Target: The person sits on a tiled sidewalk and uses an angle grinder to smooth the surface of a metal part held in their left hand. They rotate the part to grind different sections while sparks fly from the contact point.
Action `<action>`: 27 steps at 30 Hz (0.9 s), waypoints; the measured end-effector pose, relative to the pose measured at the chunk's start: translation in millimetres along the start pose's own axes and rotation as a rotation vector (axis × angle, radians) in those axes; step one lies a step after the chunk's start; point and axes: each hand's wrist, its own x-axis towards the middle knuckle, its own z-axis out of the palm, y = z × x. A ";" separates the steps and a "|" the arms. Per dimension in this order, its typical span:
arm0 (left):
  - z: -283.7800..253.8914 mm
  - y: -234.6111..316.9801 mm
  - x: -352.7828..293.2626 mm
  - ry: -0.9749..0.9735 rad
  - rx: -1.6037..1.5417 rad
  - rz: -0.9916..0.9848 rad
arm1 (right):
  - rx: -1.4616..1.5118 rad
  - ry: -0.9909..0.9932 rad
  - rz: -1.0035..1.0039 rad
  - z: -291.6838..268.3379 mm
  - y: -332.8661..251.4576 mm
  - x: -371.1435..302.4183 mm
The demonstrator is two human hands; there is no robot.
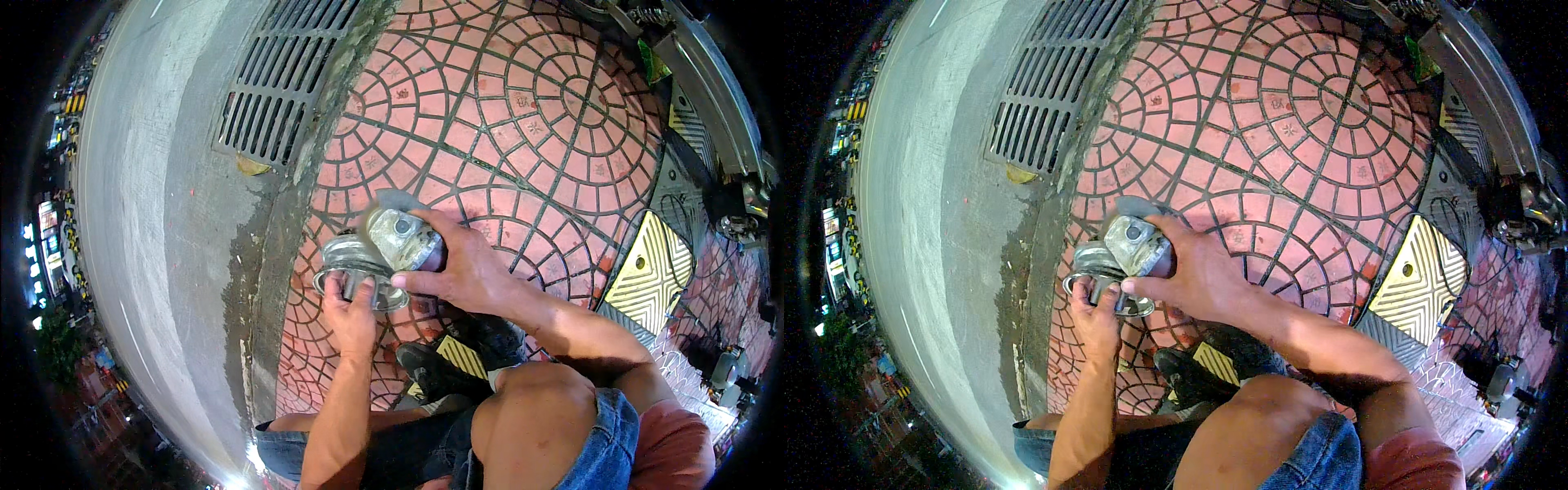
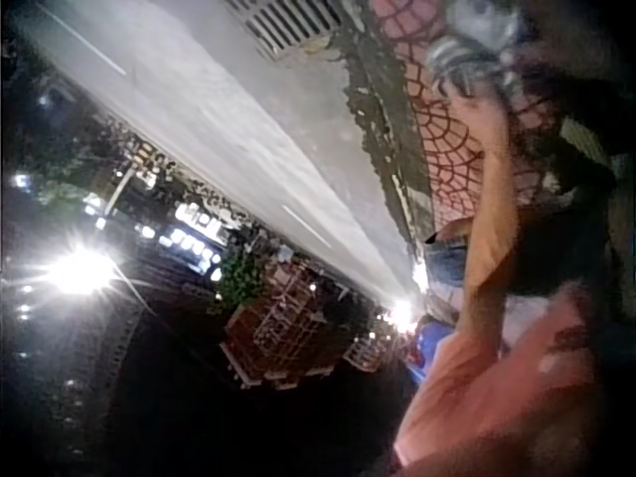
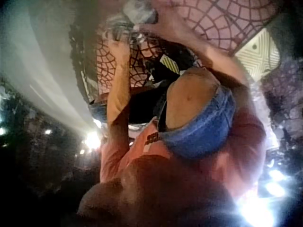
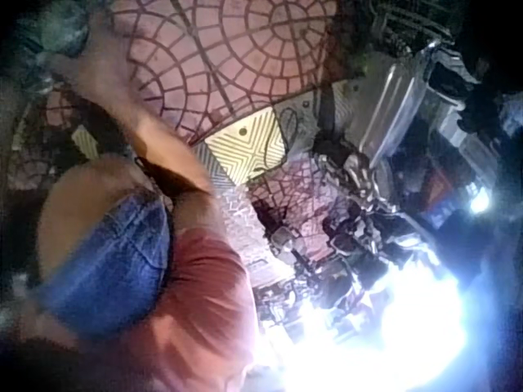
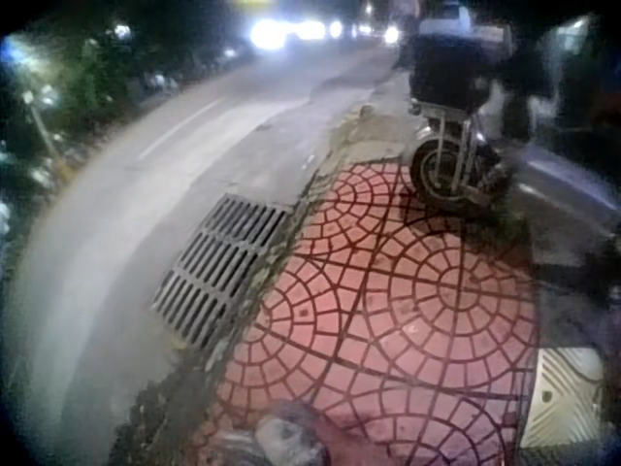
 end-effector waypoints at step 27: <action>12.4 -6.6 -12.6 -0.158 0.728 0.369 | -0.282 -0.051 -0.075 5.0 3.4 -0.8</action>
